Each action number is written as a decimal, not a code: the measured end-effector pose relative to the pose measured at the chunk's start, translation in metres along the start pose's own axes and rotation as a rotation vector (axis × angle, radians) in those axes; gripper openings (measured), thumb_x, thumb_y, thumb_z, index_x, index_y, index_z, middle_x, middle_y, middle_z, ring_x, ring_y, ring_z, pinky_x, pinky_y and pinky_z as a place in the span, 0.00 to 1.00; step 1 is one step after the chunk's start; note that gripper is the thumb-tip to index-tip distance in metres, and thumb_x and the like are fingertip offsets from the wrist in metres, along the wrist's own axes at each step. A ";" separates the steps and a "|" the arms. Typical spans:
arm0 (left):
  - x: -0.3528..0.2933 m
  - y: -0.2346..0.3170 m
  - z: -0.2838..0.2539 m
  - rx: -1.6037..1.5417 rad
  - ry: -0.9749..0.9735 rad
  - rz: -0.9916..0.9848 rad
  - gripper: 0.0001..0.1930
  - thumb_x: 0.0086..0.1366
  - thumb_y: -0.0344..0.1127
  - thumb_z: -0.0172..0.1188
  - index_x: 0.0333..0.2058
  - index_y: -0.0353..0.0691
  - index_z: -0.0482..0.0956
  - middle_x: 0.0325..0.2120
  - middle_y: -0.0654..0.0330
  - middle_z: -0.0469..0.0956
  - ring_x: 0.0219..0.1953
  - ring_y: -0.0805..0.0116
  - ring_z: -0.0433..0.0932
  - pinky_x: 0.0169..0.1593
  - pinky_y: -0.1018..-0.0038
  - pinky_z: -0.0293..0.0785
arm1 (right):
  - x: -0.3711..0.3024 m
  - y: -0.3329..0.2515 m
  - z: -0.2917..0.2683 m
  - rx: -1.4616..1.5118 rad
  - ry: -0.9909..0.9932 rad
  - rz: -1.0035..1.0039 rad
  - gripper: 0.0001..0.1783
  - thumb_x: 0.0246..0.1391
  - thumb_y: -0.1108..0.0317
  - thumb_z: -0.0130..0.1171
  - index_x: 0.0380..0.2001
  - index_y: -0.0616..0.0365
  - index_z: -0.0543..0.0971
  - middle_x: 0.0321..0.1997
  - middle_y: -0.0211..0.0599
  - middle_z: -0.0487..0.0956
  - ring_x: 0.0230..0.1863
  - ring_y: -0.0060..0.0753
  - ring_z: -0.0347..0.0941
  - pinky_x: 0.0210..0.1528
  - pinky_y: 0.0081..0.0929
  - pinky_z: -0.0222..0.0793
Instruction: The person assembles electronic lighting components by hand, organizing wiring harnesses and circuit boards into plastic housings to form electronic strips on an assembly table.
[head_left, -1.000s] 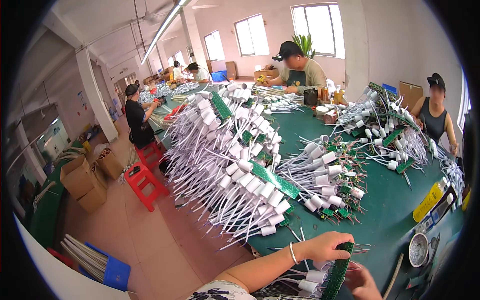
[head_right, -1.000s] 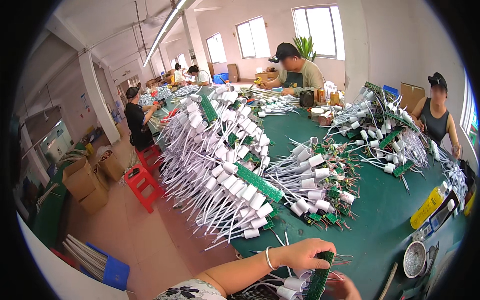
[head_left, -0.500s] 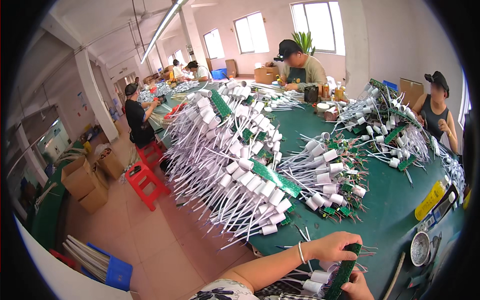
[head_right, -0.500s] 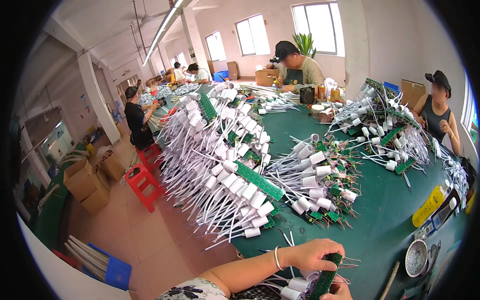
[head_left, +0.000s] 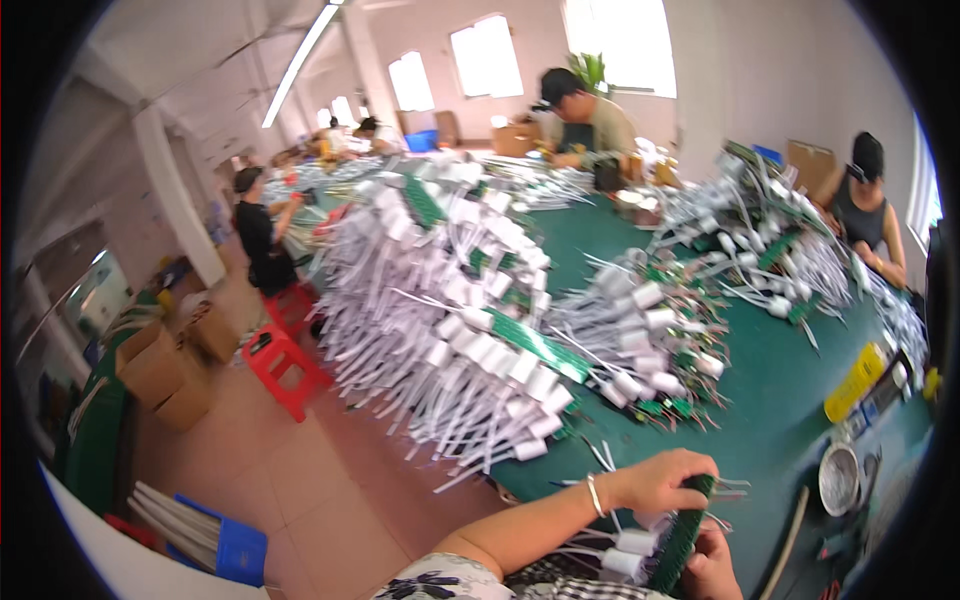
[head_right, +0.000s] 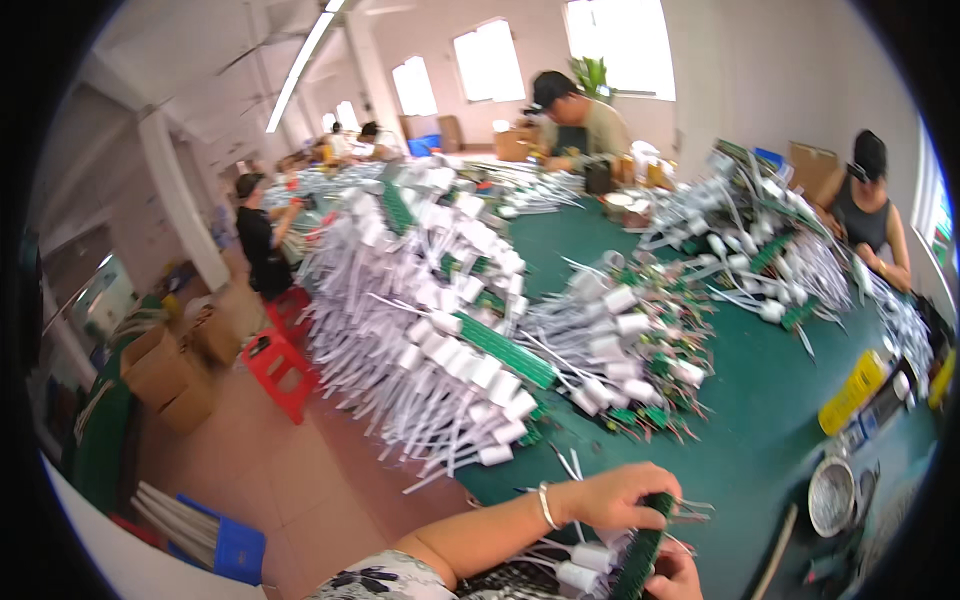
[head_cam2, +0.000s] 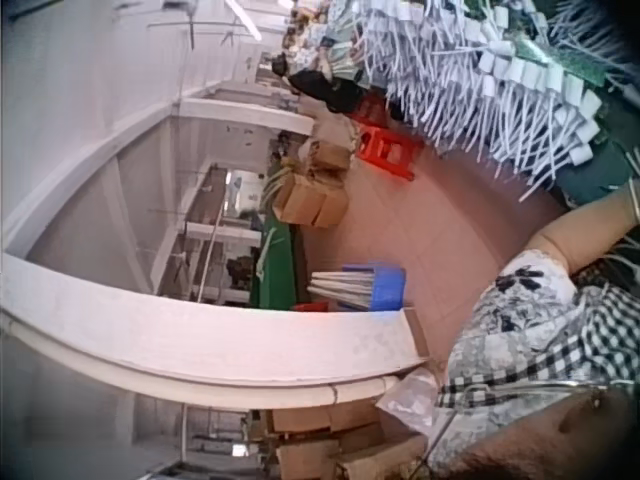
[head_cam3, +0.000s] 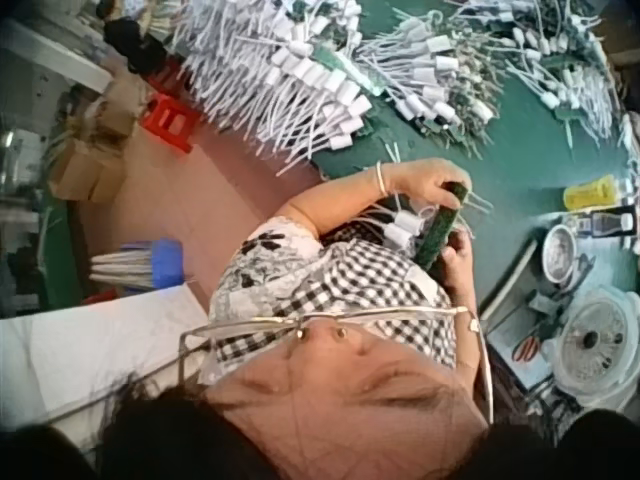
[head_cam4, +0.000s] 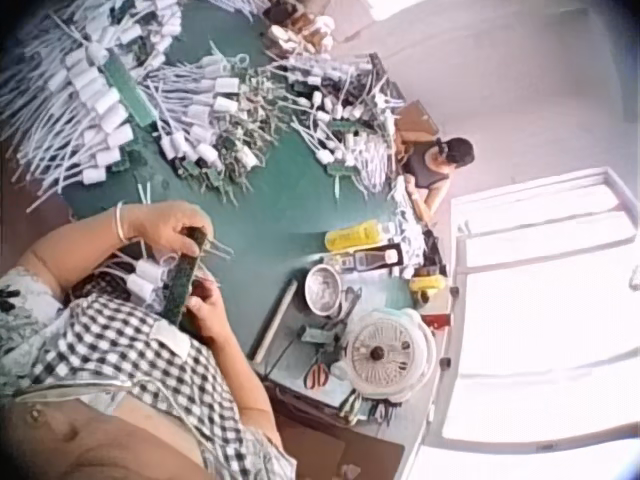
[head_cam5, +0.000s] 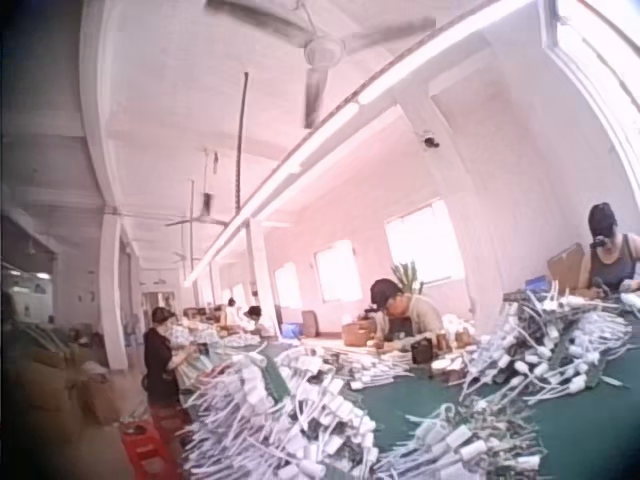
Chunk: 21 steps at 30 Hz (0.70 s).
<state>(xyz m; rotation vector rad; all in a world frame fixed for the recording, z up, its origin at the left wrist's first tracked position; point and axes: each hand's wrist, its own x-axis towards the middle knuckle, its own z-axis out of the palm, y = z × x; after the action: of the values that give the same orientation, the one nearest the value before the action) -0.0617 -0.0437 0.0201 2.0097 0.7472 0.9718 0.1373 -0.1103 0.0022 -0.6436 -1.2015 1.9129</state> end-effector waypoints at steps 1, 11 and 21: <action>0.001 -0.002 0.001 0.025 0.025 0.055 0.14 0.54 0.41 0.60 0.37 0.40 0.73 0.30 0.59 0.73 0.36 0.61 0.71 0.40 0.68 0.66 | 0.000 0.027 -0.038 0.009 -0.071 0.017 0.34 0.39 0.45 0.69 0.42 0.59 0.72 0.43 0.39 0.75 0.46 0.36 0.72 0.50 0.37 0.69; 0.004 0.001 -0.008 -0.165 -0.023 -0.188 0.13 0.53 0.35 0.63 0.35 0.37 0.74 0.28 0.59 0.73 0.30 0.67 0.70 0.36 0.74 0.66 | -0.002 0.006 -0.051 -0.070 -0.215 0.179 0.09 0.57 0.66 0.55 0.35 0.58 0.68 0.29 0.26 0.71 0.26 0.14 0.64 0.27 0.14 0.62; 0.016 0.012 0.011 -0.063 -0.071 -0.355 0.16 0.57 0.41 0.62 0.37 0.35 0.73 0.25 0.61 0.74 0.27 0.70 0.72 0.32 0.75 0.69 | -0.053 -0.023 -0.077 -0.098 0.240 0.140 0.11 0.54 0.70 0.58 0.37 0.61 0.69 0.32 0.37 0.74 0.30 0.25 0.72 0.34 0.25 0.70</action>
<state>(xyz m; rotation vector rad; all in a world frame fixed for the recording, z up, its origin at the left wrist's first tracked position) -0.0419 -0.0424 0.0320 1.7688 0.9810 0.7041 0.2330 -0.1081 -0.0090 -1.0030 -1.1259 1.8366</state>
